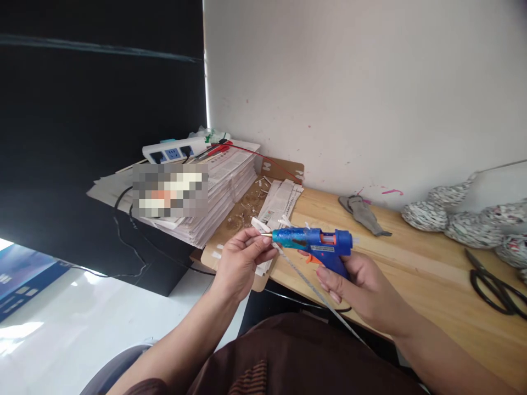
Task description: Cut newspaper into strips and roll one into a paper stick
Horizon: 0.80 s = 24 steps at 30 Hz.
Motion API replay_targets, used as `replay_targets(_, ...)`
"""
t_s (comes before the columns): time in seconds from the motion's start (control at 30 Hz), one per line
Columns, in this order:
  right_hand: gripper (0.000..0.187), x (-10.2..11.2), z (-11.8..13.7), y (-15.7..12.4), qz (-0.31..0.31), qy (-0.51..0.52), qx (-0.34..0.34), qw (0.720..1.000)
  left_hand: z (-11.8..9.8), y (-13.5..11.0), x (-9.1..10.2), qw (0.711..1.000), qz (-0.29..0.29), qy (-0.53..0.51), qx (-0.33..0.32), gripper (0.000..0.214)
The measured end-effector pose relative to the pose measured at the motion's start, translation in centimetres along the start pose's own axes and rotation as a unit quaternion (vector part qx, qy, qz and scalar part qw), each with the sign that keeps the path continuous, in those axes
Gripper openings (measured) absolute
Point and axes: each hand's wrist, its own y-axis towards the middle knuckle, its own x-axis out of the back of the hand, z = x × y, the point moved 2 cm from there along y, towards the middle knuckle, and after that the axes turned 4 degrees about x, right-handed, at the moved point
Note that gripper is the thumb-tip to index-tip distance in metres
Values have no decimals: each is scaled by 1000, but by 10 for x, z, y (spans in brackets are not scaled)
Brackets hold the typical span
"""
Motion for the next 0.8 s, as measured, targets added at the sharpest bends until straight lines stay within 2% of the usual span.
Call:
replay_targets(0.17,18,-1,4,-3,-28,-107,44,993,-1,-1,-1,1000,-1,-2,-1,26)
replay_targets(0.3,28,1,3,-2,-45,-172,74,981,-2,-2,-2,1000,-3,2,-2,27)
replay_targets(0.47,28,3,4,-2,-66,-254,98,960,-2,-3,-4,1000,6,1,-2,29)
replay_targets(0.8,26,-1,9,-1,-63,-296,103,948,-1,-3,-3,1000,12,-2,-3,27)
